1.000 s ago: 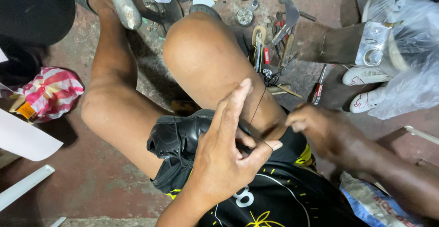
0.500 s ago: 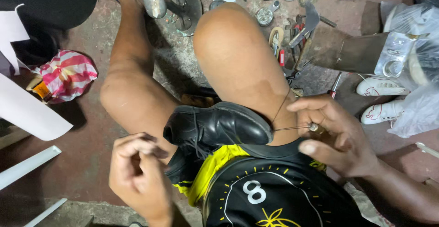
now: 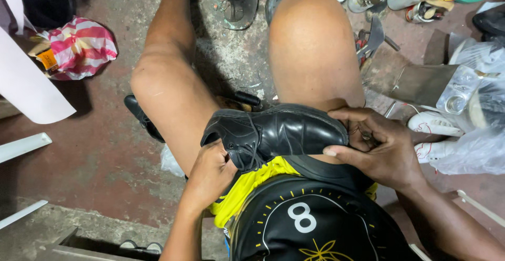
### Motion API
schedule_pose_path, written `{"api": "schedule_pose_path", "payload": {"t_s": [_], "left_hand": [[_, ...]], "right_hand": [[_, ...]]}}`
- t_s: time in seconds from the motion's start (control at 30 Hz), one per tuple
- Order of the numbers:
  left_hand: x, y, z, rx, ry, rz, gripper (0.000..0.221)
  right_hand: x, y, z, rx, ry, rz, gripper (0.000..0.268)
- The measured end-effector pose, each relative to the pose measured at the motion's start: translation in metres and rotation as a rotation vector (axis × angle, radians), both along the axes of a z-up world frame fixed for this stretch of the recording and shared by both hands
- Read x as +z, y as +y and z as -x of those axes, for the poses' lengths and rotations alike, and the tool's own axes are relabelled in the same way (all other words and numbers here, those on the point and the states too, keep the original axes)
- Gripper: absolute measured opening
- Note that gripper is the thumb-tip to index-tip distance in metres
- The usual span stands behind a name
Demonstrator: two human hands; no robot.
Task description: The person stitches the sole and upper of a black leather shoe together using a needle and thread by hand.
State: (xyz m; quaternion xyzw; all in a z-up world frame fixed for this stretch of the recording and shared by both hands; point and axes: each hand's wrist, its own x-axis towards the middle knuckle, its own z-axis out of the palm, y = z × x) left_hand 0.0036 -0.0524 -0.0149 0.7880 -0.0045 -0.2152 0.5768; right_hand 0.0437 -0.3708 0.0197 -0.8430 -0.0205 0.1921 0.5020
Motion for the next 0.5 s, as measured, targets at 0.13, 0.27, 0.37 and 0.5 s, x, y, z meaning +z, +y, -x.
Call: {"api": "schedule_pose_path", "payload": {"t_s": [0.13, 0.27, 0.37, 0.5], "left_hand": [[0.011, 0.001, 0.002, 0.002, -0.042, -0.027, 0.019], [0.025, 0.005, -0.004, -0.034, 0.227, -0.202, 0.016], [0.041, 0.009, 0.003, -0.007, 0.199, -0.226, 0.017], [0.058, 0.005, 0.025, 0.080, 0.032, -0.231, 0.015]], "right_hand": [[-0.002, 0.002, 0.004, -0.021, 0.016, 0.046, 0.059], [-0.001, 0.001, 0.003, -0.051, 0.043, 0.044, 0.059], [-0.002, -0.007, 0.002, -0.076, 0.055, 0.019, 0.056], [-0.007, -0.015, 0.000, -0.114, 0.012, -0.046, 0.055]]}}
